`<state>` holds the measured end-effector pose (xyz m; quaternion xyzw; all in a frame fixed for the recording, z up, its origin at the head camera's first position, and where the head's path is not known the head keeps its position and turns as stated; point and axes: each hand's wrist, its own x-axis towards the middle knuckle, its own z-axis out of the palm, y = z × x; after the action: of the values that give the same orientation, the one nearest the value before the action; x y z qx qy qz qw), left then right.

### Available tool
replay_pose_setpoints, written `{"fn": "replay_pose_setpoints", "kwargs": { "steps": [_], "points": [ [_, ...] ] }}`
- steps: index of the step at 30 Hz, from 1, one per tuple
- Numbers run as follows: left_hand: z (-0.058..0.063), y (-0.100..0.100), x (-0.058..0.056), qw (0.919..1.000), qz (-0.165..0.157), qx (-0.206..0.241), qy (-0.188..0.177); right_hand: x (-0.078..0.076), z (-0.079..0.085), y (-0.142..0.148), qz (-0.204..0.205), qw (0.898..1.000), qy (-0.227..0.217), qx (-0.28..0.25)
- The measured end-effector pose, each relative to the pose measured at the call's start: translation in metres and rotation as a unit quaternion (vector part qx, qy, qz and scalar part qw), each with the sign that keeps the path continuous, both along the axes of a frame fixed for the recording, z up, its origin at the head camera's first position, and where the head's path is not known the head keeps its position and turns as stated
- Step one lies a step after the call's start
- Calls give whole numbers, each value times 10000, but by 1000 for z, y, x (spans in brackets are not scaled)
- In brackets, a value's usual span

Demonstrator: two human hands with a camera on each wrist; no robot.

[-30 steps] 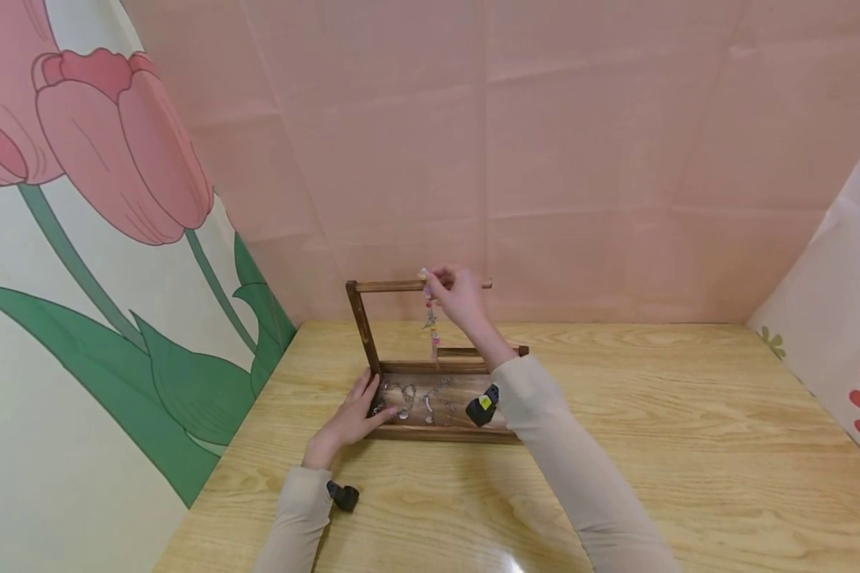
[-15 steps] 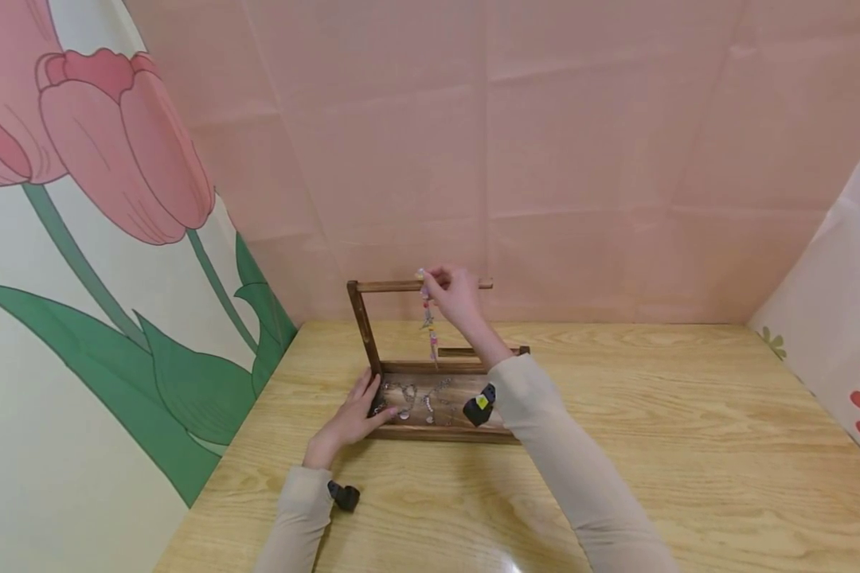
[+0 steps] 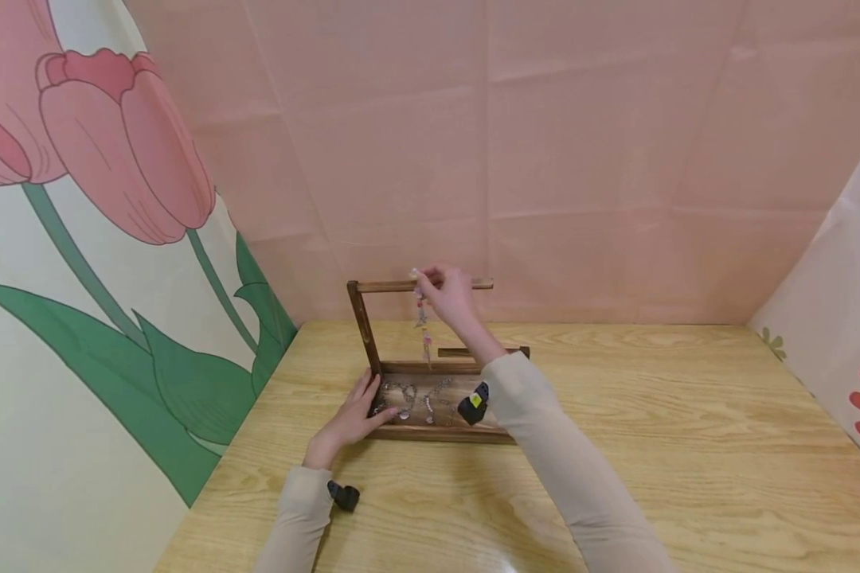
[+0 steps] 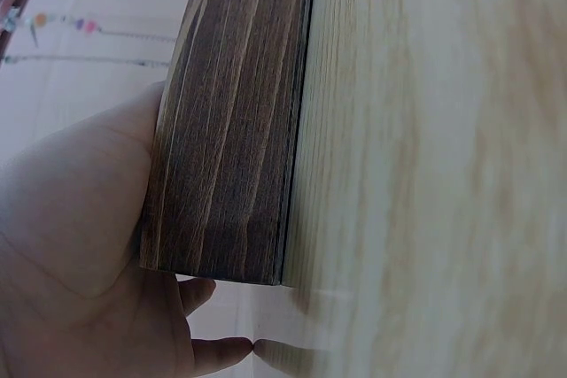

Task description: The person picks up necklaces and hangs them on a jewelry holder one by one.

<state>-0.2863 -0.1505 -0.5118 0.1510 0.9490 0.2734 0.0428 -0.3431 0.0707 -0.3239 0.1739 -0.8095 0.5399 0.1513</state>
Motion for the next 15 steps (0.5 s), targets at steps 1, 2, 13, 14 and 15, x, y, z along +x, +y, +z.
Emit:
{"fn": "replay_pose_setpoints", "kwargs": {
  "steps": [1, 2, 13, 14, 15],
  "points": [
    [0, 0, 0, 10000, 0, 1, 1, 0, 0, -1, 0, 10000, -13, -2],
    [0, 0, 0, 10000, 3, 8, 7, 0, 0, -2, 7, 10000, -42, -32],
    [-2, -1, -1, 10000, -35, 18, 34, 2, -1, -9, 0, 10000, -63, -68],
    [-3, -1, -1, 10000, -39, 16, 38, 2, -1, -10, 13, 9999, -59, -94],
    [-3, -1, 0, 10000, -45, 14, 35, 3, -1, -10, 17, 9999, -36, -99]
  ]
}}
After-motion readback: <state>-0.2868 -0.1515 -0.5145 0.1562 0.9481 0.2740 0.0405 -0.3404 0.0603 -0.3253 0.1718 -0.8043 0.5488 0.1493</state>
